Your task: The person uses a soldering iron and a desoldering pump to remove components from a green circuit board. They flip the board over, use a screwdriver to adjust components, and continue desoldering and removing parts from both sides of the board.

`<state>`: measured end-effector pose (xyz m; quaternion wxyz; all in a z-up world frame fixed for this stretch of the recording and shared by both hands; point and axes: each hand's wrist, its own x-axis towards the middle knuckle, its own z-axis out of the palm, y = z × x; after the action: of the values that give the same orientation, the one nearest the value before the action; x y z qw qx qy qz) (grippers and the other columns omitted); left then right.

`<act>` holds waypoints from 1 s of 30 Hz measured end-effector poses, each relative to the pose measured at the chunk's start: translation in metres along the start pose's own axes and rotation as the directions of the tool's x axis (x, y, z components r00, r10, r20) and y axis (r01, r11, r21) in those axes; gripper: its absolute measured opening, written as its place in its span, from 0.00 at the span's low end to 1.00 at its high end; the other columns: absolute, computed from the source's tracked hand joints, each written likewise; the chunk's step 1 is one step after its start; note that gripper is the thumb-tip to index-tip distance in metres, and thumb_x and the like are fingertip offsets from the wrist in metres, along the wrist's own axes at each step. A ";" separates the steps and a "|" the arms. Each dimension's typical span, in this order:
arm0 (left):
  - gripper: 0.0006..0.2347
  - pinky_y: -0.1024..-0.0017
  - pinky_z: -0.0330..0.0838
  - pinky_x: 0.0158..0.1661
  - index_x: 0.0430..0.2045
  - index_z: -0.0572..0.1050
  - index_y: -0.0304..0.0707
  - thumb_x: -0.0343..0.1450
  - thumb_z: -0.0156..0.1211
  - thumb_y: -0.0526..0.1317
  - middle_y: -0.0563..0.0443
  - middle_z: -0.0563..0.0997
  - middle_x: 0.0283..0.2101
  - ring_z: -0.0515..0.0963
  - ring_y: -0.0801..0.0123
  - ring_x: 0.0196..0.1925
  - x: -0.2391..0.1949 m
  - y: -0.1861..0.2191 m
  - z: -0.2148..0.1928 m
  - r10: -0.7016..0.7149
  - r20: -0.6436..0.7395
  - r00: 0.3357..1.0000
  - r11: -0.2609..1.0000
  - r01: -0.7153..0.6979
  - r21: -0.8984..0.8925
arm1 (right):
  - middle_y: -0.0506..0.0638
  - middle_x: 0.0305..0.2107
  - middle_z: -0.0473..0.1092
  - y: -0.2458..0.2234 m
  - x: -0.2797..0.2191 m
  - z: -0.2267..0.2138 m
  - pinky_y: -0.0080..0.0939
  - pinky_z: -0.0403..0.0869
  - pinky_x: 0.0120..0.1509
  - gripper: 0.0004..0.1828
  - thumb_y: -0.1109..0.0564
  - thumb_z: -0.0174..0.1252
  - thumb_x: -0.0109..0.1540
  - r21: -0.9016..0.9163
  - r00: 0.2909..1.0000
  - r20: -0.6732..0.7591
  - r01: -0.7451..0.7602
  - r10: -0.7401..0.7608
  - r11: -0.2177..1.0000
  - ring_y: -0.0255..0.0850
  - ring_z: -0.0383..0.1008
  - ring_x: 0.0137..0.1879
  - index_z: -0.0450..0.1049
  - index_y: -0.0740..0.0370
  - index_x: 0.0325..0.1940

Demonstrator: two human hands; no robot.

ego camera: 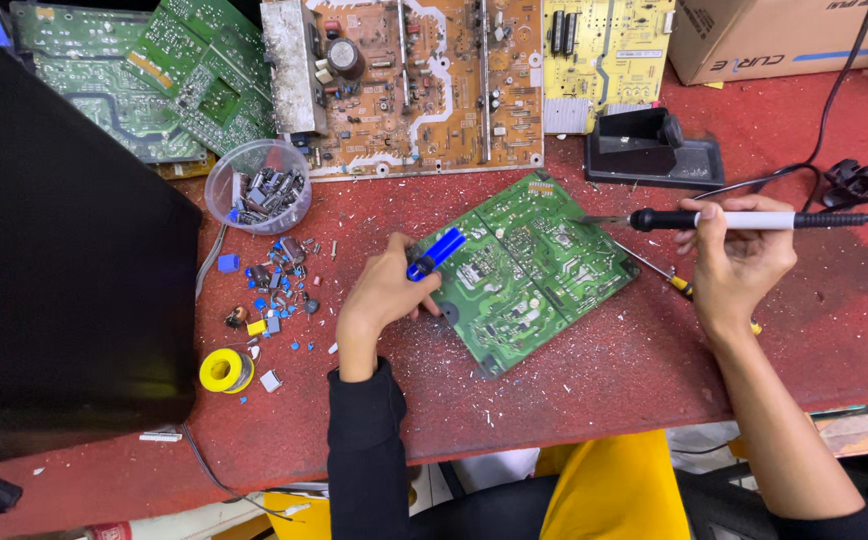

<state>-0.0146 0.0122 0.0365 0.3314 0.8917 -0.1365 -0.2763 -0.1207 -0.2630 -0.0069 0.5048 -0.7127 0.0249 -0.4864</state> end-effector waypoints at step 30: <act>0.13 0.64 0.59 0.29 0.37 0.58 0.37 0.64 0.49 0.41 0.40 0.71 0.24 0.71 0.48 0.25 0.007 -0.015 -0.002 0.341 -0.523 0.781 0.931 -0.358 0.071 | 0.64 0.27 0.65 0.057 0.024 0.020 0.30 0.60 0.22 0.09 0.54 0.40 0.66 0.137 0.993 0.032 -0.114 0.111 0.984 0.39 0.61 0.20 0.50 0.60 0.38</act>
<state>-0.0065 0.0211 0.0250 0.4156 0.8865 -0.1988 0.0427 -0.0678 -0.2895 -0.0340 0.5801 -0.6791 0.0253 -0.4491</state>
